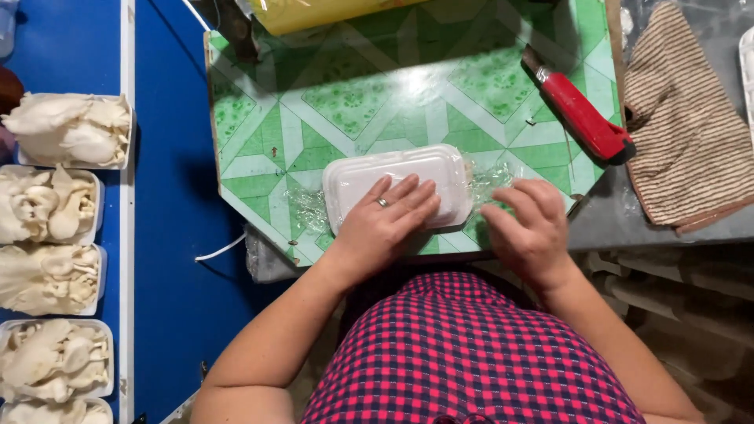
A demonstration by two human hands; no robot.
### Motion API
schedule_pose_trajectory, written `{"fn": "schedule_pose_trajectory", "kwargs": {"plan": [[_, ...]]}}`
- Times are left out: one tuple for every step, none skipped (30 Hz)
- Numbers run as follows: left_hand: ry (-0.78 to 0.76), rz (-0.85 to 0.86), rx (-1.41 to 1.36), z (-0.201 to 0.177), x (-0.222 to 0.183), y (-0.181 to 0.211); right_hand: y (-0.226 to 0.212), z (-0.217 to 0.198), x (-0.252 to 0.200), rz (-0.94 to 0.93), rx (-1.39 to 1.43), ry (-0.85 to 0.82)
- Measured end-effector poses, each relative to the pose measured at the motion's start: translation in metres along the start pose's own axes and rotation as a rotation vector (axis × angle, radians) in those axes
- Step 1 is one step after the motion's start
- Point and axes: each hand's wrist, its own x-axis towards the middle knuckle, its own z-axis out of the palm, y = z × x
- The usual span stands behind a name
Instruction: Wrapping trays of mushrooms in plastic film using a manual dispenser and cutting tool.
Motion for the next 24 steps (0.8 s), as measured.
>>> {"fn": "schedule_pose_trajectory", "kwargs": {"plan": [[-0.014, -0.044, -0.059, -0.002, 0.001, -0.001, 0.002, -0.005, 0.000, -0.002, 0.005, 0.014], [-0.015, -0.044, -0.060, 0.001, 0.000, -0.001, 0.003, -0.006, -0.005, -0.001, 0.006, 0.014], [-0.003, -0.082, -0.079, 0.004, -0.001, -0.001, 0.003, -0.006, -0.009, 0.000, -0.007, -0.006], [0.010, -0.119, -0.098, 0.007, -0.003, -0.001, 0.002, -0.007, -0.014, 0.002, -0.019, -0.027], [0.009, -0.119, -0.096, 0.007, -0.002, 0.000, 0.007, -0.005, -0.014, 0.001, -0.018, -0.026], [0.031, -0.139, -0.104, 0.008, -0.002, 0.002, 0.012, -0.004, -0.015, 0.034, 0.027, -0.019], [0.052, -0.161, -0.108, 0.007, -0.001, 0.005, 0.017, -0.002, -0.016, 0.066, 0.075, -0.010], [0.051, -0.162, -0.103, 0.006, 0.001, 0.006, 0.015, 0.001, -0.011, 0.065, 0.080, -0.008], [0.029, -0.185, -0.135, 0.005, 0.002, 0.006, 0.013, 0.004, -0.006, 0.027, 0.075, 0.018], [0.006, -0.208, -0.168, 0.003, 0.002, 0.007, 0.010, 0.007, -0.001, -0.010, 0.070, 0.044], [0.007, -0.205, -0.167, 0.003, 0.002, 0.007, 0.002, 0.010, 0.008, -0.011, 0.068, 0.046], [0.005, -0.211, -0.166, 0.003, 0.002, 0.006, -0.006, 0.012, 0.016, -0.026, 0.049, 0.053], [0.004, -0.217, -0.165, 0.004, 0.002, 0.006, -0.014, 0.015, 0.025, -0.042, 0.031, 0.059], [0.007, -0.214, -0.165, 0.004, 0.003, 0.007, -0.014, 0.017, 0.025, -0.044, 0.028, 0.062], [0.008, -0.227, -0.160, 0.003, 0.004, 0.008, -0.013, 0.020, 0.025, -0.055, 0.021, 0.056], [0.009, -0.239, -0.155, 0.002, 0.005, 0.009, -0.013, 0.022, 0.025, -0.065, 0.013, 0.050], [0.010, -0.243, -0.151, 0.004, 0.004, 0.009, -0.011, 0.021, 0.024, -0.068, 0.018, 0.051], [0.016, -0.249, -0.146, 0.006, 0.002, 0.008, -0.009, 0.019, 0.023, -0.075, 0.043, 0.076], [0.024, -0.253, -0.142, 0.009, 0.001, 0.006, -0.008, 0.018, 0.022, -0.083, 0.066, 0.102], [0.027, -0.255, -0.139, 0.015, -0.003, 0.004, -0.004, 0.013, 0.020, -0.087, 0.068, 0.104], [0.044, -0.230, -0.112, 0.021, -0.007, 0.003, -0.003, 0.008, 0.017, -0.103, 0.039, 0.100], [0.061, -0.206, -0.085, 0.026, -0.011, 0.002, 0.000, 0.003, 0.014, -0.119, 0.011, 0.096], [0.063, -0.204, -0.079, 0.025, -0.011, 0.002, -0.001, 0.003, 0.009, -0.121, 0.012, 0.102], [0.060, -0.183, -0.061, 0.024, -0.011, 0.002, -0.002, 0.002, 0.004, -0.141, -0.003, 0.068]]}}
